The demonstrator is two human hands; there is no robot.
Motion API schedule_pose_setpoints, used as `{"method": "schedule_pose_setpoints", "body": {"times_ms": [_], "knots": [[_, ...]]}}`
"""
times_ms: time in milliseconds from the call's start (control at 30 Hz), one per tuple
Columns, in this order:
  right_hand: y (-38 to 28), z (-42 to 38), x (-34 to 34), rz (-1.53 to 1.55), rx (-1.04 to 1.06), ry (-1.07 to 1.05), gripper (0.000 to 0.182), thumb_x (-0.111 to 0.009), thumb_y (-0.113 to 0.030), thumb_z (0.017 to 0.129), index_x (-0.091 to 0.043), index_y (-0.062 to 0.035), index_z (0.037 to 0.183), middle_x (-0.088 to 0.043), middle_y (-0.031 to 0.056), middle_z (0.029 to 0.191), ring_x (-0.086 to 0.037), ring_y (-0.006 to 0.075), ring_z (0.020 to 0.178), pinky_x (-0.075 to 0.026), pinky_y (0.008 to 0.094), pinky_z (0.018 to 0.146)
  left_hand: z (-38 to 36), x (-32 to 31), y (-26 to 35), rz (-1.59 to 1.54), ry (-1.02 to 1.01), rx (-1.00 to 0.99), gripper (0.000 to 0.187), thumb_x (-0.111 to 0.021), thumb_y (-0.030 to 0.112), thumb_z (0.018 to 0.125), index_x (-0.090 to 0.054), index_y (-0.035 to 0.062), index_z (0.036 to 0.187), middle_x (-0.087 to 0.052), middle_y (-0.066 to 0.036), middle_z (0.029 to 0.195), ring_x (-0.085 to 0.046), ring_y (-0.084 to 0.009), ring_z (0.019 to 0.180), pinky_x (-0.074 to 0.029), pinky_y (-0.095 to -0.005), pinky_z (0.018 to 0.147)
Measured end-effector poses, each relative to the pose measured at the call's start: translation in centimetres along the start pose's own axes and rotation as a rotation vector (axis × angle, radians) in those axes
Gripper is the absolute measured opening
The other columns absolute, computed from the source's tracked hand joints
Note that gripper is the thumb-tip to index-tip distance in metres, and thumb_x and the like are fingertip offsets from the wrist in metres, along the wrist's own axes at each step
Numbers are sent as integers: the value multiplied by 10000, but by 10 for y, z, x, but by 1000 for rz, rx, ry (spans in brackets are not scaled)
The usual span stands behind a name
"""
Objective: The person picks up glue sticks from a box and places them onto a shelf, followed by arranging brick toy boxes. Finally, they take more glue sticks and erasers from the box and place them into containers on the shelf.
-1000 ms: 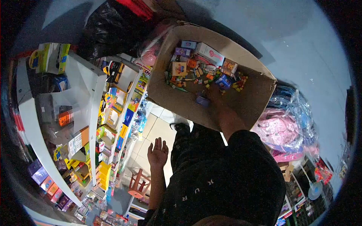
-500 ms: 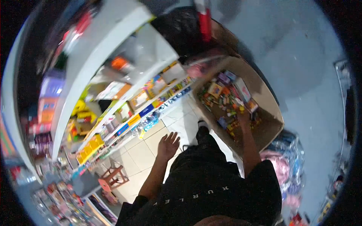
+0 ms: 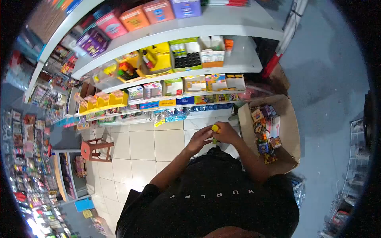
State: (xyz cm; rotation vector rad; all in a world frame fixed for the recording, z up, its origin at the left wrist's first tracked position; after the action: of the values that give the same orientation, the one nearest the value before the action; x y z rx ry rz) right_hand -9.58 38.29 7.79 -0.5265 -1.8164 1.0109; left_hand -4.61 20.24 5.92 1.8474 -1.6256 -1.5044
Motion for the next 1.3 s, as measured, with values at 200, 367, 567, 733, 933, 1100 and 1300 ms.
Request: {"method": "schedule_pose_setpoints", "body": {"times_ms": [200,367,567,733,933,1100,1300], "knots": [[-73,14,-74,-9,98,-136,337,-716,-217,715,-649,16,949,-681,223,892,-665,393,868,-532,446,778,-59,38,-1,-50,294,-303,453,-659,143,936,-530,-36,1332,-651,-111,1171,-634,-137,974,-521,-266,856],[-104,13,-124,-170,147,-170,385,-721,-309,755,-633,-23,997,-681,212,914,-661,396,886,-525,457,782,-87,85,2,73,359,-471,289,-620,198,967,-656,-41,1126,-643,-128,1202,-612,-129,963,-506,-257,808],[-125,14,-161,-179,63,-242,448,-752,-358,715,-643,8,948,-677,204,828,-669,369,763,-525,424,704,-126,125,19,-269,371,-632,347,-505,308,1023,-607,-6,1129,-654,-77,1022,-625,-166,897,-520,-302,806],[-117,15,-159,229,-71,-270,299,-695,-292,887,-685,-8,981,-627,34,695,-603,83,585,-502,275,531,-155,181,36,-577,519,-631,401,-483,377,1018,-551,33,1212,-574,-65,948,-610,-179,794,-557,-360,714],[-122,27,-132,497,-43,-121,260,-687,-205,904,-632,3,1048,-624,21,751,-596,71,616,-512,224,547,-157,199,36,-206,535,-341,364,-489,326,1017,-567,20,1197,-538,-34,844,-498,-108,519,-431,-259,464],[-130,51,-124,609,61,-120,260,-715,-128,875,-604,20,1058,-628,45,823,-604,80,661,-524,235,587,-143,164,47,168,174,-237,403,-560,398,980,-625,43,1159,-583,-19,849,-506,-74,534,-416,-227,484],[-142,87,-115,508,153,-148,301,-709,-191,890,-631,29,1081,-651,50,796,-621,88,679,-516,236,602,-123,153,73,287,117,-173,354,-518,358,1013,-614,24,1079,-618,-28,829,-466,-54,477,-387,-213,444]]}}
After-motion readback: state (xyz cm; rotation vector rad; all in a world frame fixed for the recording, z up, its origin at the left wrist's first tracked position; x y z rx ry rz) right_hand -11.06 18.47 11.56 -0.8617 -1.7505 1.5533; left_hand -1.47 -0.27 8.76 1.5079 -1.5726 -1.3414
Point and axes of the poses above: each hand's wrist, its own z-axis towards the middle knuckle, its own x-axis out of the back of the hand, y = z × x, the point moved 1 cm from there along z, towards the middle knuckle
